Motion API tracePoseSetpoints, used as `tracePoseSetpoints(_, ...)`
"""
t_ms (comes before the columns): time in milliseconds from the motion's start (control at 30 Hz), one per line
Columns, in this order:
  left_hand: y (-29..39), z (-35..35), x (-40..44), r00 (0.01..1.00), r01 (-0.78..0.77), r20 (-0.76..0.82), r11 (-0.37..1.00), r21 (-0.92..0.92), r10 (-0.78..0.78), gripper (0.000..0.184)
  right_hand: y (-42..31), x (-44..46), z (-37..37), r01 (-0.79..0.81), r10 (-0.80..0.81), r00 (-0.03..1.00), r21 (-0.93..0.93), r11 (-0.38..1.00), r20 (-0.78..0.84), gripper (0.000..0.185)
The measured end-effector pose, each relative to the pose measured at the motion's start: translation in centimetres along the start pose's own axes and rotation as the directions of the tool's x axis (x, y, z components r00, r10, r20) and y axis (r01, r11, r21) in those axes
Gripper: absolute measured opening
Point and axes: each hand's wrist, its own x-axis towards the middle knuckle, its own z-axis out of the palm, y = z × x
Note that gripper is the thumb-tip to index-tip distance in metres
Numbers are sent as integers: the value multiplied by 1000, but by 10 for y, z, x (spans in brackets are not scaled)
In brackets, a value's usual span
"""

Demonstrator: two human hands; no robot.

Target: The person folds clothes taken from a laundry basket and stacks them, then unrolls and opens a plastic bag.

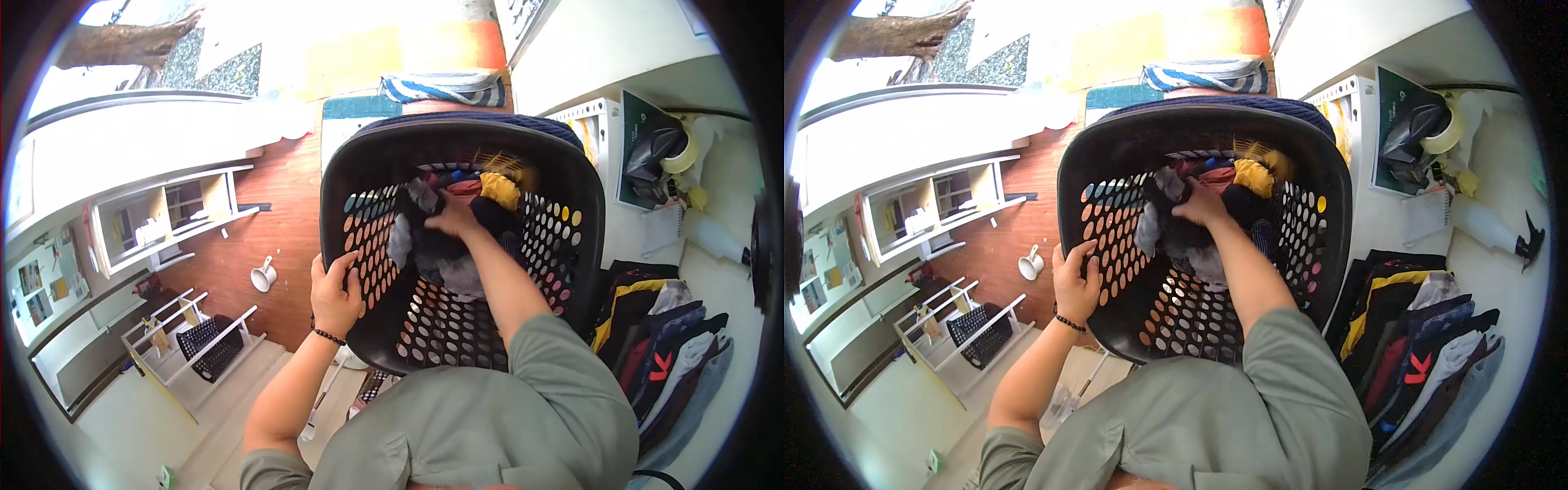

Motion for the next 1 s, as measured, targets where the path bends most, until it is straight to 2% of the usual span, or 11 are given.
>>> tracePoseSetpoints(233, 3, 0, -2, 1000, 29, 2, 1000, -8, -29, 26, -16, -59, -5, -103, 100, 973, -1, 995, 209, 84)
tracePoseSetpoints(433, 4, 1, -1, 998, -49, -45, 999, 22, 50, 28, 5, -63, 44, -106, 86, 993, -262, 959, -87, 83)
tracePoseSetpoints(533, 3, 2, -3, 999, -20, -34, 1000, 17, 21, 27, 45, -25, 53, -158, 164, 981, 66, 985, -100, 64)
tracePoseSetpoints(600, 2, 2, -3, 999, -19, -28, 1000, 20, 19, 26, 100, 19, 65, 34, -32, 977, 7, 999, -211, 42)
tracePoseSetpoints(633, 2, 1, -2, 999, -26, -27, 999, 26, 27, 26, 97, 28, 59, 3, -2, 981, 2, 1000, -195, 33)
tracePoseSetpoints(667, 3, 0, -2, 999, -32, -28, 999, 33, 32, 26, 95, 37, 53, 278, -243, 924, 82, 957, -293, 25)
tracePoseSetpoints(767, 2, 0, -2, 999, -39, -35, 996, 79, 42, 26, 84, 60, 44, 98, -124, 906, -85, 992, -406, 22)
tracePoseSetpoints(867, 2, 0, -2, 1000, -14, -19, 998, 68, 15, 26, 103, 88, 29, -8, -264, 909, -645, 764, -324, 17)
tracePoseSetpoints(900, 2, 0, -2, 999, -20, -25, 997, 72, 21, 25, 122, 95, 28, 15, -399, 846, -733, 680, -353, 17)
tracePoseSetpoints(967, 2, 0, -2, 999, -31, -35, 996, 81, 34, 25, 98, 78, -2, 13, -116, 988, -695, 718, -102, 21)
tracePoseSetpoints(1000, 2, 0, -2, 999, -27, -40, 997, 69, 30, 25, 100, 78, 1, 6, -114, 987, -678, 735, -115, 20)
